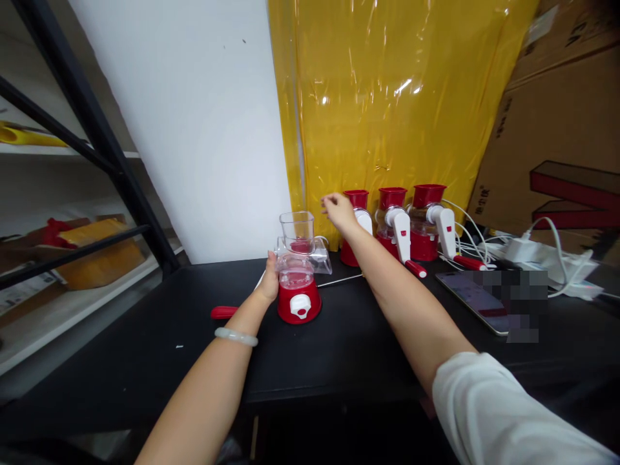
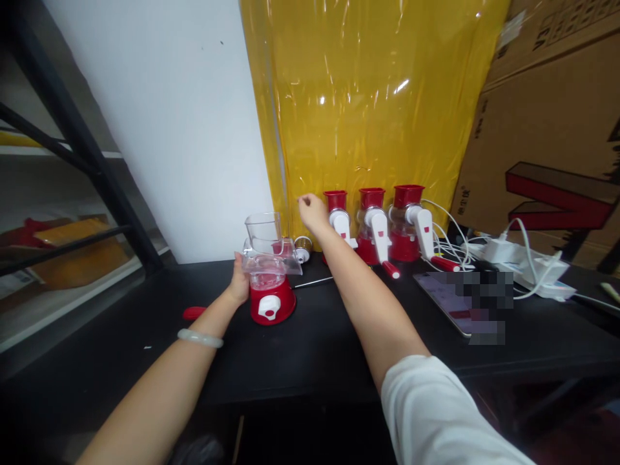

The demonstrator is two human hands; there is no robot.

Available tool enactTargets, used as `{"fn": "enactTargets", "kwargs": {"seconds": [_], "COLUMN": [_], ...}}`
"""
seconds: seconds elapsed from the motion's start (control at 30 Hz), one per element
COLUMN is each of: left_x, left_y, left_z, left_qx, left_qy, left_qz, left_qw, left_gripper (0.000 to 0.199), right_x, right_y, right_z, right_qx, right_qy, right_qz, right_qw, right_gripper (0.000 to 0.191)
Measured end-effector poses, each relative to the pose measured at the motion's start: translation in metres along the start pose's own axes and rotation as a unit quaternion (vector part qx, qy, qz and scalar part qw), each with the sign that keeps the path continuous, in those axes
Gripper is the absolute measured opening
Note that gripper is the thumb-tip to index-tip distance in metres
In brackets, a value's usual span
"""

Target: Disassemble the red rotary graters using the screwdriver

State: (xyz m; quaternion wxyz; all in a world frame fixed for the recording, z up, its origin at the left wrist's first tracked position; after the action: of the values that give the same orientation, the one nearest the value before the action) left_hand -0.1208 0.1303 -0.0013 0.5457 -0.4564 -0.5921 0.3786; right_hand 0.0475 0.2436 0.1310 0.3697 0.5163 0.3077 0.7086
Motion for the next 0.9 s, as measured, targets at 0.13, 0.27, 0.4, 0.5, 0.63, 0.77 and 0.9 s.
{"fn": "enactTargets", "kwargs": {"seconds": [0.13, 0.27, 0.4, 0.5, 0.63, 0.77, 0.9], "left_x": [-0.004, -0.017, -0.026, -0.029, -0.029, -0.029, -0.032], "left_y": [0.000, -0.009, -0.005, 0.006, 0.014, 0.014, 0.009], "left_z": [-0.015, -0.022, -0.005, 0.006, 0.008, 0.004, -0.002], "left_qx": [0.043, 0.066, 0.090, 0.106, 0.118, 0.135, 0.165], "left_qy": [0.080, 0.195, 0.239, 0.254, 0.260, 0.258, 0.279], "left_qz": [0.018, 0.032, 0.079, 0.122, 0.155, 0.158, 0.151], "left_qw": [0.996, 0.978, 0.964, 0.954, 0.946, 0.944, 0.934], "left_gripper": [0.095, 0.083, 0.072, 0.062, 0.069, 0.077, 0.082], "right_x": [-0.022, -0.069, -0.086, -0.084, -0.088, -0.092, -0.092], "right_y": [0.060, 0.098, 0.109, 0.110, 0.110, 0.110, 0.111], "right_z": [0.012, 0.004, -0.003, -0.002, 0.001, 0.004, 0.002], "right_qx": [0.146, 0.095, 0.019, -0.019, -0.056, -0.101, -0.116], "right_qy": [0.064, 0.161, 0.180, 0.168, 0.175, 0.175, 0.177], "right_qz": [0.101, 0.173, 0.201, 0.199, 0.179, 0.152, 0.164], "right_qw": [0.982, 0.967, 0.963, 0.965, 0.966, 0.968, 0.964], "right_gripper": [0.054, 0.052, 0.048, 0.048, 0.061, 0.071, 0.071]}}
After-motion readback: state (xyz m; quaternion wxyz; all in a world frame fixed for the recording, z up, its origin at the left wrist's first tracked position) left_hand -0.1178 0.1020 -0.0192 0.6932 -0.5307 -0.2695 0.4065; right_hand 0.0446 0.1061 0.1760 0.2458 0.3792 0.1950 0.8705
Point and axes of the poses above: each hand's wrist, its own x-axis towards the middle knuckle, its own z-axis out of the back of the hand, y = z × x, the point moved 8 cm from there along x, towards the middle knuckle, and after that the axes turned 13 degrees about x, right-handed, at the moved point
